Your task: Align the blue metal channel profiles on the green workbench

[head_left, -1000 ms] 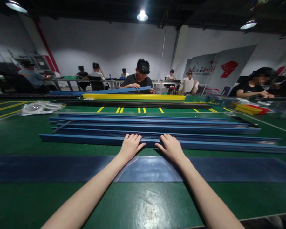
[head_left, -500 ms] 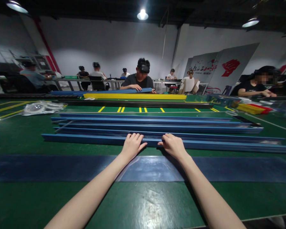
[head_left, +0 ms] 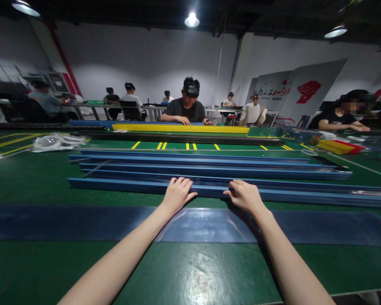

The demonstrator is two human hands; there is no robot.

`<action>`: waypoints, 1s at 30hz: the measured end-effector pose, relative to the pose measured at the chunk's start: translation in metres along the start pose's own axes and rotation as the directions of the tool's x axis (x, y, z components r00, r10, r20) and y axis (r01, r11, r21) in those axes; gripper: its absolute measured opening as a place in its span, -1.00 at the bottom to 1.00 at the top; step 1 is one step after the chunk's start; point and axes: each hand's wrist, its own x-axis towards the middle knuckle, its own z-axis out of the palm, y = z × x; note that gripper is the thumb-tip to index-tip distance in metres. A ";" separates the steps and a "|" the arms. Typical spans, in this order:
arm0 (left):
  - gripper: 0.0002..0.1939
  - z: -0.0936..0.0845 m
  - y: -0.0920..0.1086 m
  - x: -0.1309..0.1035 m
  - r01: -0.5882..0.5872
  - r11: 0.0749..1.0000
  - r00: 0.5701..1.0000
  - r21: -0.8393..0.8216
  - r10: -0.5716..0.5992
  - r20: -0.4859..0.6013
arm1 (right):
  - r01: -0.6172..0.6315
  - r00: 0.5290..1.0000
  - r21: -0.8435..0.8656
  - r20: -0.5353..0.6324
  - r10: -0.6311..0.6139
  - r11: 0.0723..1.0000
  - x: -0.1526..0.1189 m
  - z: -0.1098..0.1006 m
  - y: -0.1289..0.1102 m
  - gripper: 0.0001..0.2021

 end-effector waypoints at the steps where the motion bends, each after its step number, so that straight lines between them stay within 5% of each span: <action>1: -0.70 0.000 0.000 0.000 -0.004 1.000 1.000 -0.004 0.004 0.003 | -0.003 1.000 0.005 0.002 0.003 1.000 0.000 0.000 0.000 -0.72; 30: -0.68 0.003 0.000 -0.001 0.013 0.998 1.000 0.068 -0.015 0.022 | -0.004 1.000 0.072 0.031 0.001 0.997 0.002 0.000 -0.002 -0.77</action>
